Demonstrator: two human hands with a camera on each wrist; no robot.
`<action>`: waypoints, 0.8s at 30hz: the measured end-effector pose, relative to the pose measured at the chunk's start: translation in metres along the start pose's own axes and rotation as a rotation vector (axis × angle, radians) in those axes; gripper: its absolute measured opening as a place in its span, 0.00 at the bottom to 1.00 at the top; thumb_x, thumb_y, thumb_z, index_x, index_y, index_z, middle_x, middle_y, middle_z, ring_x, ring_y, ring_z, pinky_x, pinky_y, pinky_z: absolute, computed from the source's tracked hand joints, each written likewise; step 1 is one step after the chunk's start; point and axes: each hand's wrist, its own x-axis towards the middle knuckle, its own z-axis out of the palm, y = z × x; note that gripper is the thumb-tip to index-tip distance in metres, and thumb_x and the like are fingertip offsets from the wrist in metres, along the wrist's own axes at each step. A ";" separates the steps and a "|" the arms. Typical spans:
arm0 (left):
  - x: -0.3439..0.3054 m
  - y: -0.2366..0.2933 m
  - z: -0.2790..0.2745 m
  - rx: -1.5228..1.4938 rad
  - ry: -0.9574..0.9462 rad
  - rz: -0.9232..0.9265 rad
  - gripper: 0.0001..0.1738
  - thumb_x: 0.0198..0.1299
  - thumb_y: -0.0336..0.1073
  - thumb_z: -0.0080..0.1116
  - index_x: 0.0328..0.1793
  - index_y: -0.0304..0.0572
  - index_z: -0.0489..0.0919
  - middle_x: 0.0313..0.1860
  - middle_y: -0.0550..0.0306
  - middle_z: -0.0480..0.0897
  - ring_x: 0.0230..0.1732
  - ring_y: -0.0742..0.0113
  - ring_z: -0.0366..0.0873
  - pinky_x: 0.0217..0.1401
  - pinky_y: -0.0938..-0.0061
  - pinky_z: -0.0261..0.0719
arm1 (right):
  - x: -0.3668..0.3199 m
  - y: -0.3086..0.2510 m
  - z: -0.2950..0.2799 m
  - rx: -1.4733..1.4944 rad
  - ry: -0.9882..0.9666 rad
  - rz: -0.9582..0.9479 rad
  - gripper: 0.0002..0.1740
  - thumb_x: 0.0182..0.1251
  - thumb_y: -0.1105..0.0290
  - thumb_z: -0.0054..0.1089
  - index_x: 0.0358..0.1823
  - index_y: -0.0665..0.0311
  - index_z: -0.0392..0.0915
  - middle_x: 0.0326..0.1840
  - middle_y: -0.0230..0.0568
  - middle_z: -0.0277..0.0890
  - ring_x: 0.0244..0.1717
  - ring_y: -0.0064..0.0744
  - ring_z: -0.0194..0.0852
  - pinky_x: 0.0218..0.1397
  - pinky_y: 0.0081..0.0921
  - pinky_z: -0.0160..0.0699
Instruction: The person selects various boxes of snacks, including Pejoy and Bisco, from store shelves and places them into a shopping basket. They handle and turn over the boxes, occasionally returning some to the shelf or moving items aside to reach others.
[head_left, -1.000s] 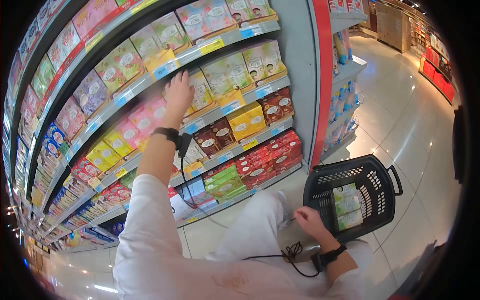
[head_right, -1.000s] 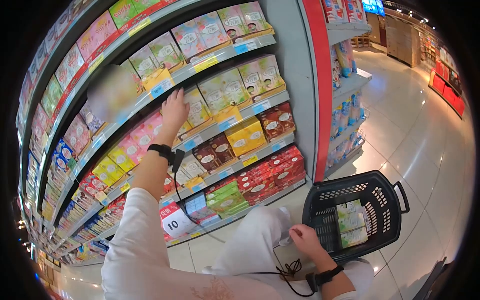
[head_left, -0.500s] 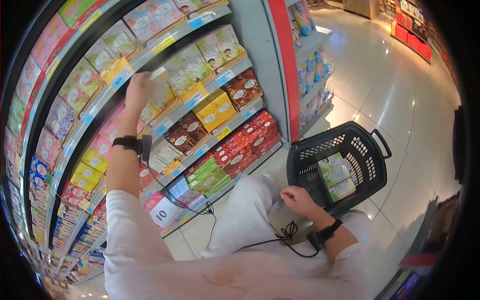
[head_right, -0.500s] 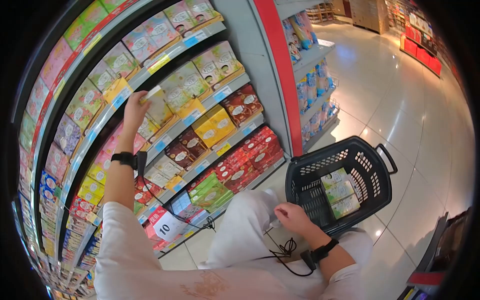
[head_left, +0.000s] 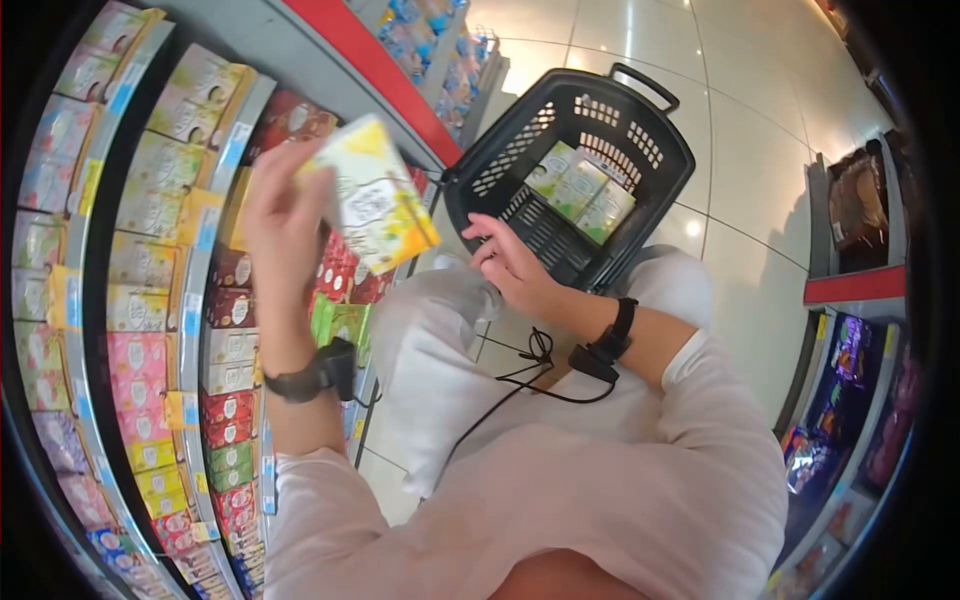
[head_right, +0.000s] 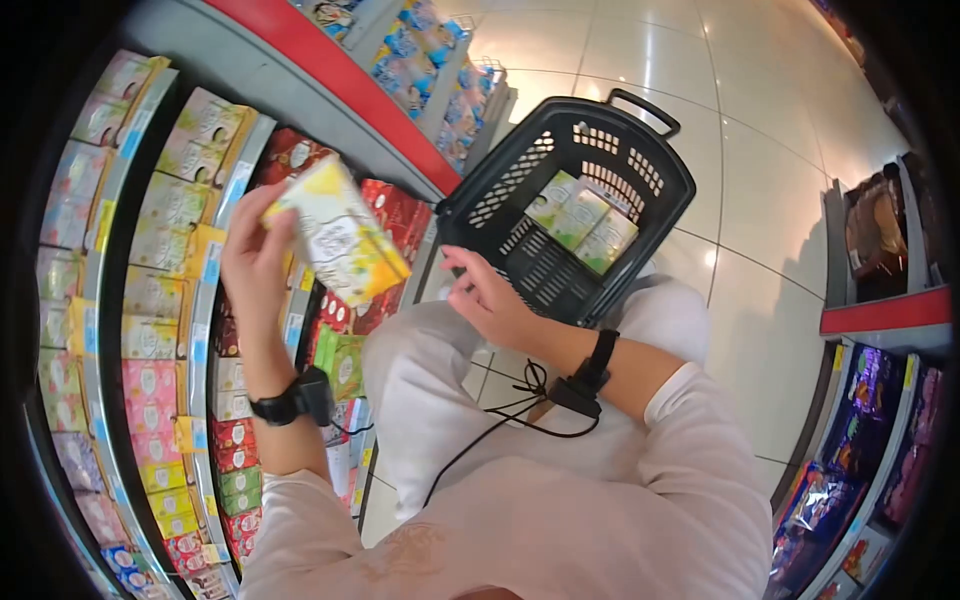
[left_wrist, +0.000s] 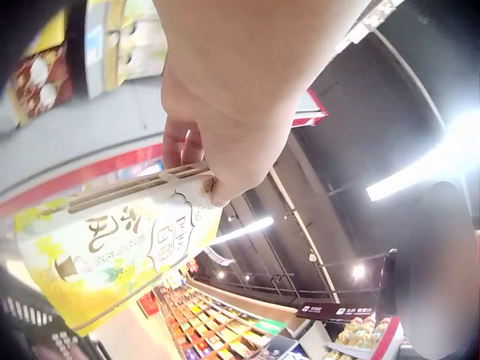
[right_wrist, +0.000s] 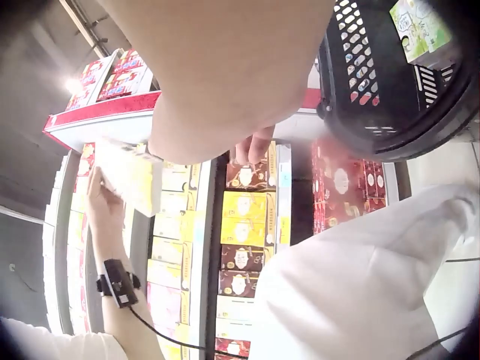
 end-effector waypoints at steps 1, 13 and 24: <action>0.000 -0.005 0.023 -0.052 -0.052 -0.024 0.13 0.59 0.29 0.62 0.50 0.33 0.81 0.51 0.53 0.78 0.51 0.63 0.76 0.56 0.73 0.72 | 0.002 -0.004 -0.002 0.197 0.062 -0.023 0.30 0.68 0.71 0.54 0.70 0.65 0.57 0.55 0.40 0.66 0.38 0.23 0.70 0.42 0.22 0.74; -0.026 -0.110 0.222 -0.405 -0.160 -0.652 0.12 0.61 0.35 0.59 0.48 0.38 0.81 0.27 0.59 0.78 0.30 0.75 0.74 0.34 0.78 0.72 | 0.008 0.036 -0.046 0.149 0.371 0.566 0.23 0.71 0.65 0.55 0.62 0.66 0.64 0.38 0.34 0.73 0.28 0.18 0.71 0.28 0.18 0.72; -0.027 -0.150 0.250 -0.087 -0.123 -0.436 0.17 0.59 0.39 0.62 0.52 0.39 0.79 0.47 0.47 0.79 0.45 0.60 0.80 0.48 0.68 0.77 | 0.025 0.123 -0.100 -0.034 0.487 1.136 0.23 0.69 0.57 0.57 0.62 0.55 0.70 0.40 0.29 0.73 0.33 0.23 0.70 0.32 0.25 0.78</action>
